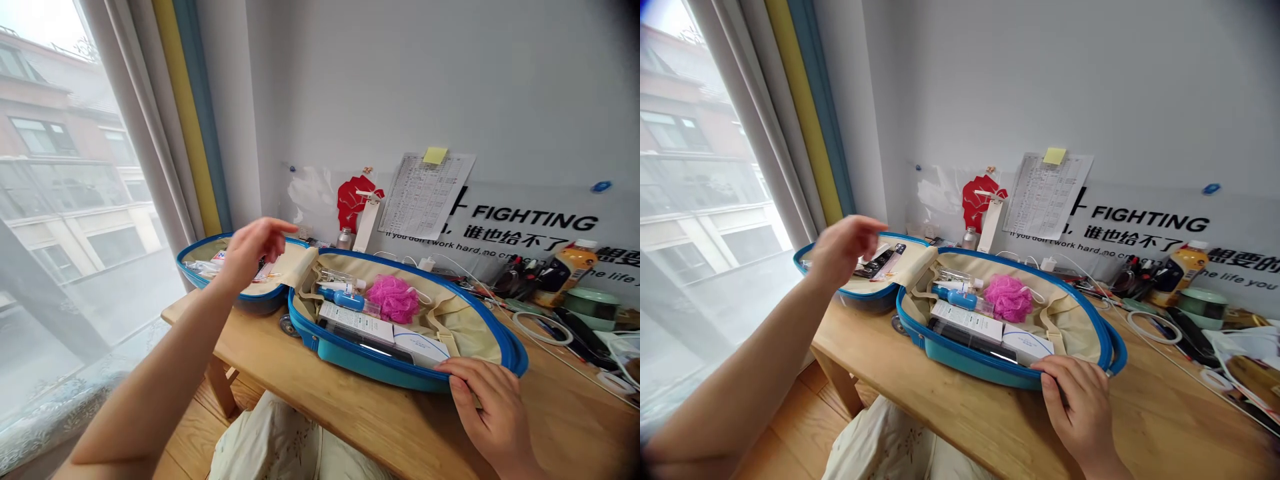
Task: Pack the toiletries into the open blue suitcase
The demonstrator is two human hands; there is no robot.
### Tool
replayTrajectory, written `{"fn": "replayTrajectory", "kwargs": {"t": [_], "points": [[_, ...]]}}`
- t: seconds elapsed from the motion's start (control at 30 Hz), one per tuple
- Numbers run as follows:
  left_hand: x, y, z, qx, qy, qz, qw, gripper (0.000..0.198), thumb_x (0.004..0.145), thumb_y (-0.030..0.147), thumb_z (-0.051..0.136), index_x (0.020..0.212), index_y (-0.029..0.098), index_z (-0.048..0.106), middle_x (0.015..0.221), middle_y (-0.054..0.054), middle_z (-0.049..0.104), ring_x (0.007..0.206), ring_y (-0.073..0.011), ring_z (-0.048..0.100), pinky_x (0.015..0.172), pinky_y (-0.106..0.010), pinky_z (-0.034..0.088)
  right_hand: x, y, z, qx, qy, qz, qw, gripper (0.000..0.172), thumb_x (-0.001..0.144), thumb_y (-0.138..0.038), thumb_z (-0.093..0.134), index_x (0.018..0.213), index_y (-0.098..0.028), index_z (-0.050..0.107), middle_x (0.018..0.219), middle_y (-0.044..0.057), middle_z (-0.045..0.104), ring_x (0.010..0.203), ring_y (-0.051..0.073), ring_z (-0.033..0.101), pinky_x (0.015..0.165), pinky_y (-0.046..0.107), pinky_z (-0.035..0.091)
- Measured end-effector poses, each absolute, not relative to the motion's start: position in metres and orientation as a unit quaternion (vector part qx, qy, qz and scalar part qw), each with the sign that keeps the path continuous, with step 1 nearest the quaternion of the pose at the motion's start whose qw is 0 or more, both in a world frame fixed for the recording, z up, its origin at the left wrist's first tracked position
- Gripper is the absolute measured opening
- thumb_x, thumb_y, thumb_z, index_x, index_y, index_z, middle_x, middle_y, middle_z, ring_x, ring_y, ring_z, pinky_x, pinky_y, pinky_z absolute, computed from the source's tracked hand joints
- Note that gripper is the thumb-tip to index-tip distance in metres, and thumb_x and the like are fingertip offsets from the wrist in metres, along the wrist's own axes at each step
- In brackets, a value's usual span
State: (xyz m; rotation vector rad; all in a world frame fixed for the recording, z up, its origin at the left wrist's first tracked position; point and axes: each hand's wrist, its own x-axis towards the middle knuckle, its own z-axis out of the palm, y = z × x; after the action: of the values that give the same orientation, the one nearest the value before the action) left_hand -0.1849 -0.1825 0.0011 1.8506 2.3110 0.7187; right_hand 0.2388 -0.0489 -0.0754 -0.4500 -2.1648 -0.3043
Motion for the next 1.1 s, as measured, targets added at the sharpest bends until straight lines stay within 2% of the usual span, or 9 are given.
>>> {"fn": "replayTrajectory", "kwargs": {"t": [0.1,0.2,0.3,0.4,0.77,0.93,1.1], "points": [[-0.21,-0.143,0.012,0.608,0.785,0.107,0.05,0.047,0.084,0.042,0.044,0.125,0.025,0.06,0.117,-0.005,0.067,0.108,-0.0252,0.059,0.09,-0.034,0.048,0.236,-0.05,-0.073,-0.181,-0.868,-0.122,0.447,0.016,0.092,-0.023,0.046,0.088,-0.024,0.062,0.082,0.001,0.067,0.077,0.016,0.061,0.074,0.032,0.037],[-0.227,-0.126,0.004,0.595,0.8,0.047,0.061,0.04,0.085,0.033,0.055,0.123,0.02,0.06,0.127,-0.011,0.061,0.115,-0.0267,0.057,0.097,-0.04,0.045,0.234,-0.053,-0.07,-0.178,-0.862,-0.12,0.46,0.019,0.093,-0.024,0.045,0.084,-0.024,0.061,0.08,0.0,0.067,0.074,0.015,0.061,0.071,0.031,0.037],[-0.238,-0.12,-0.014,0.586,0.806,-0.009,0.083,0.04,0.088,0.034,0.061,0.124,0.017,0.056,0.128,-0.012,0.057,0.114,-0.0257,0.057,0.097,-0.048,0.046,0.233,-0.053,-0.07,-0.175,-0.86,-0.121,0.463,0.019,0.092,-0.024,0.046,0.084,-0.024,0.062,0.079,-0.001,0.067,0.074,0.015,0.061,0.071,0.031,0.037],[-0.243,-0.116,-0.025,0.582,0.806,-0.04,0.102,0.039,0.091,0.035,0.059,0.125,0.017,0.054,0.128,-0.01,0.056,0.111,-0.0242,0.057,0.094,-0.048,0.049,0.234,-0.051,-0.072,-0.178,-0.86,-0.12,0.463,0.019,0.091,-0.025,0.046,0.084,-0.024,0.063,0.078,-0.001,0.067,0.074,0.015,0.061,0.071,0.031,0.037],[-0.241,-0.116,-0.027,0.566,0.811,-0.074,0.127,0.033,0.093,0.036,0.057,0.119,0.016,0.057,0.119,-0.009,0.06,0.102,-0.021,0.061,0.087,-0.043,0.053,0.232,-0.053,-0.068,-0.172,-0.859,-0.121,0.466,0.017,0.091,-0.024,0.046,0.085,-0.024,0.062,0.079,-0.001,0.067,0.074,0.014,0.06,0.071,0.03,0.037],[-0.229,-0.12,-0.015,0.56,0.822,-0.054,0.085,0.032,0.093,0.036,0.057,0.117,0.015,0.058,0.114,-0.008,0.062,0.097,-0.0196,0.063,0.084,-0.041,0.054,0.233,-0.053,-0.071,-0.179,-0.858,-0.121,0.466,0.017,0.092,-0.024,0.046,0.084,-0.024,0.061,0.079,-0.002,0.067,0.074,0.013,0.06,0.071,0.03,0.037],[-0.194,-0.103,0.027,0.587,0.81,0.009,0.012,0.034,0.094,0.038,0.054,0.12,0.016,0.056,0.117,-0.009,0.061,0.1,-0.0205,0.062,0.087,-0.043,0.053,0.233,-0.055,-0.069,-0.181,-0.856,-0.123,0.469,0.018,0.092,-0.024,0.046,0.085,-0.024,0.062,0.078,-0.002,0.067,0.073,0.013,0.061,0.071,0.03,0.037]]}}
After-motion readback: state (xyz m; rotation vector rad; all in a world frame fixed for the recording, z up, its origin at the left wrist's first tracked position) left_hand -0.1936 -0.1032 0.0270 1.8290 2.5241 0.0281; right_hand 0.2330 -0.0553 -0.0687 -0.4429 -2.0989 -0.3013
